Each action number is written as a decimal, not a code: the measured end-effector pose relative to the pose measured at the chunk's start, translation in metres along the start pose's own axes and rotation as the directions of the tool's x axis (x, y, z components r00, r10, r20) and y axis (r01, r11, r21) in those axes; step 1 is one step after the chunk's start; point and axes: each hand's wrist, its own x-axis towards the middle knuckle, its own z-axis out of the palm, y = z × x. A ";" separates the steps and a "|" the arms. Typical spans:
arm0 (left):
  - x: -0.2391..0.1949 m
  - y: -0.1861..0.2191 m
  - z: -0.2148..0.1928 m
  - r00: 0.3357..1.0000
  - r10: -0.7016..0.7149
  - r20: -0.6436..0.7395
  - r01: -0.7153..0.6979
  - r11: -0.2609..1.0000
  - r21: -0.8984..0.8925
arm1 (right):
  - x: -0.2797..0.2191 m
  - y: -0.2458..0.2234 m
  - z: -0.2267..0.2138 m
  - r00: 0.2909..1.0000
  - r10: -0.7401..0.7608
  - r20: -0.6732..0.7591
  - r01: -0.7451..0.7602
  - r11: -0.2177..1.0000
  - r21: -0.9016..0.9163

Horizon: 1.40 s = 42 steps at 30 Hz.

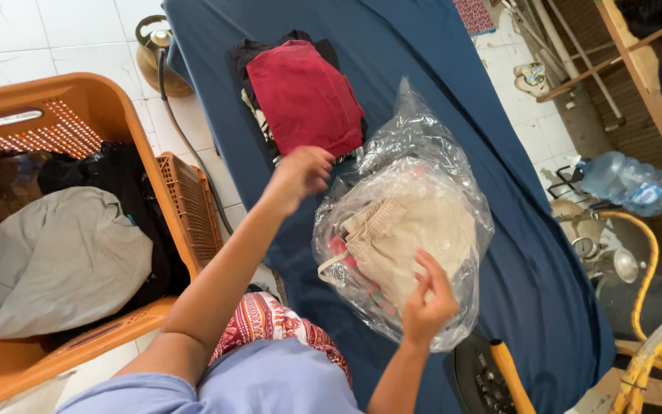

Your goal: The person irons several shirts by hand on an ironing board, then places each garment into a clear plastic bag one at a time.

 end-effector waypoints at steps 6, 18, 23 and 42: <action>0.010 -0.040 -0.080 0.845 -0.251 -0.472 0.320 0.945 0.069 | -0.011 -0.022 0.078 0.900 -0.179 0.398 0.152 0.983 0.098; 0.068 -0.036 -0.112 0.817 -0.446 -0.366 0.523 0.840 0.143 | 0.005 -0.020 0.101 0.849 -0.079 0.522 0.071 0.997 0.036; 0.125 -0.027 -0.111 0.759 -0.578 -0.298 0.437 0.793 -0.425 | 0.000 -0.019 0.102 0.852 -0.106 0.513 0.081 0.994 0.070; -0.103 0.186 0.136 0.872 -0.247 0.423 0.335 0.931 -0.145 | -0.045 0.037 0.094 0.608 0.150 0.780 -0.787 -0.014 0.616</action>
